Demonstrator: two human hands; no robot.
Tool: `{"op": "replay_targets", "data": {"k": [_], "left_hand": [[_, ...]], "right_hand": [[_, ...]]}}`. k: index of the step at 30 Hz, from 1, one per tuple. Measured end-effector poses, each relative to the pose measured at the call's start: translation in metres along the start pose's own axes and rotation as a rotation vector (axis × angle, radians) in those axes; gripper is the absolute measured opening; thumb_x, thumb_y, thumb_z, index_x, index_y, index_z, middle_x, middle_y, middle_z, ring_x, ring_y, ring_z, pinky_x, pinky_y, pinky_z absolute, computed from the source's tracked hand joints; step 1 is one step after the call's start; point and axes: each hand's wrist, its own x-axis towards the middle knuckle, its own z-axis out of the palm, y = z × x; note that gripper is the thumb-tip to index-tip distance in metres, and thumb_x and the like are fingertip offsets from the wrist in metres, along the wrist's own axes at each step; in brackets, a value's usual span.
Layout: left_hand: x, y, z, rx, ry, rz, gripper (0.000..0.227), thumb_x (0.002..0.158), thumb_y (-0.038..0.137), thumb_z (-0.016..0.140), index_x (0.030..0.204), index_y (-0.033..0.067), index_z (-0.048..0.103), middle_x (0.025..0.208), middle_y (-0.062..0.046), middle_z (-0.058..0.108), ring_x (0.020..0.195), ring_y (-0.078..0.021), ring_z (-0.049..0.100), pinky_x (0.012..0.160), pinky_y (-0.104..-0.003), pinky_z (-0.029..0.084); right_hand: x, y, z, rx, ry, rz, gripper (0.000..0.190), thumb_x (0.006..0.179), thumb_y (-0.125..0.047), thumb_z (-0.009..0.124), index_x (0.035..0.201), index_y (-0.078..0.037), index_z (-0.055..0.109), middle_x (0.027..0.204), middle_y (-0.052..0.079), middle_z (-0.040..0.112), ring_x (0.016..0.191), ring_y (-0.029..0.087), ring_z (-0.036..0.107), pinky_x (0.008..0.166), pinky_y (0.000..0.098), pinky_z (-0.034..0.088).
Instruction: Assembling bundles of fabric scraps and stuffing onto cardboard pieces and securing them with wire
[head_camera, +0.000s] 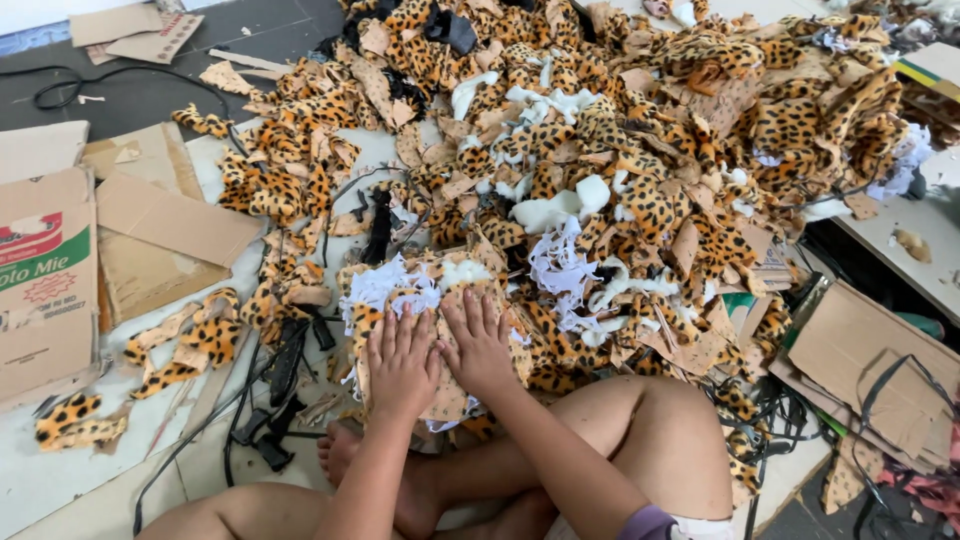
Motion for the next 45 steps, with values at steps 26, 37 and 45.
{"op": "replay_targets", "data": {"k": [26,37,45], "left_hand": [[0.019,0.057,-0.079,-0.087,-0.076,0.016,0.059,0.103,0.038,0.045,0.157,0.0192,0.037,0.171,-0.011,0.017,0.157,-0.0336,0.005,0.124,-0.054,0.005],[0.068,0.164,-0.006,-0.076,-0.399,0.398,0.054,0.102,0.016,0.047,0.153,-0.0003,0.04,0.167,-0.02,0.024,0.157,-0.033,0.012,0.127,-0.046,-0.001],[0.107,0.17,0.02,-0.094,-0.514,0.439,0.059,0.095,0.005,0.054,0.152,0.0068,0.041,0.166,-0.014,0.03,0.157,-0.031,0.017,0.129,-0.047,0.005]], "right_hand": [[0.019,0.033,-0.095,0.327,0.037,0.095,0.051,0.102,-0.034,0.049,0.151,-0.023,0.048,0.156,0.011,0.044,0.15,0.034,0.029,0.121,0.0619,0.01],[0.011,0.147,-0.05,0.217,0.013,0.283,0.017,0.095,-0.019,0.059,0.106,-0.014,0.071,0.098,0.016,0.072,0.097,0.04,0.072,0.084,0.0499,0.06],[0.019,0.189,-0.009,0.33,-0.095,0.466,0.029,0.083,-0.021,0.071,0.112,-0.015,0.068,0.108,0.014,0.065,0.1,0.039,0.071,0.08,0.0487,0.061]]}}
